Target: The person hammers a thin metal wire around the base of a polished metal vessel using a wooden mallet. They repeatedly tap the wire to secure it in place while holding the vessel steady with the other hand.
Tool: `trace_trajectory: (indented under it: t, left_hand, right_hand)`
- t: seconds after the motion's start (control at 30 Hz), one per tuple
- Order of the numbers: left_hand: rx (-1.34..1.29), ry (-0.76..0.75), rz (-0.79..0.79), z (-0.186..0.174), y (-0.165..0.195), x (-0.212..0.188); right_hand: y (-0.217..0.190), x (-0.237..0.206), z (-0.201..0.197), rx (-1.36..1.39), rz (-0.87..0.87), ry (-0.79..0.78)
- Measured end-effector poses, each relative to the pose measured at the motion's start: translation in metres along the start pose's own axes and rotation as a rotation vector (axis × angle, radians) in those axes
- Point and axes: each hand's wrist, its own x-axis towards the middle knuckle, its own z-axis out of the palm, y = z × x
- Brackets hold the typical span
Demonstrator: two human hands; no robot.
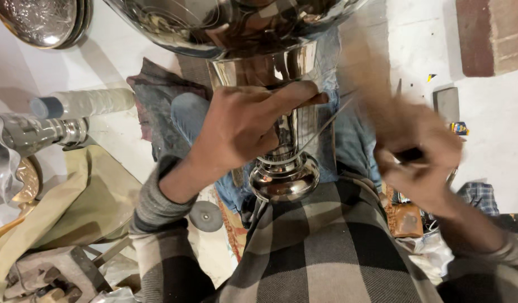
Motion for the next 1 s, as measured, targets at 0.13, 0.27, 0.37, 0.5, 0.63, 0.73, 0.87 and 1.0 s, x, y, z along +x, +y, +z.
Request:
trace_trajectory:
  t: [0.13, 0.27, 0.37, 0.5, 0.63, 0.73, 0.87, 1.0]
  left_hand:
    - [0.012, -0.052, 0.15, 0.003, -0.009, 0.009]
    - [0.027, -0.102, 0.172, 0.003, -0.015, 0.006]
    - [0.097, -0.126, 0.118, 0.007, -0.016, 0.003]
    - [0.079, -0.066, 0.026, 0.012, -0.016, -0.005]
    - [-0.091, 0.06, 0.013, 0.012, -0.016, -0.016]
    - [-0.15, 0.258, -0.017, 0.017, -0.012, -0.023]
    - [-0.302, 0.442, -0.131, 0.03, -0.004, -0.028]
    - [-0.297, 0.472, -0.209, 0.032, -0.001, -0.035]
  right_hand:
    - [-0.011, -0.011, 0.036, 0.058, -0.07, 0.2]
    - [-0.022, -0.018, 0.035, -0.032, 0.003, 0.211]
    - [-0.02, -0.029, 0.013, -0.156, 0.105, 0.045]
    - [-0.017, -0.024, 0.001, 0.085, 0.43, 0.069]
    - [-0.03, 0.022, -0.024, -0.201, 0.115, -0.168]
    - [-0.053, 0.062, -0.054, -0.266, 0.093, -0.328]
    - [-0.073, 0.114, -0.055, -0.421, 0.028, -0.544]
    - [-0.082, 0.159, -0.037, -0.569, -0.075, -0.731]
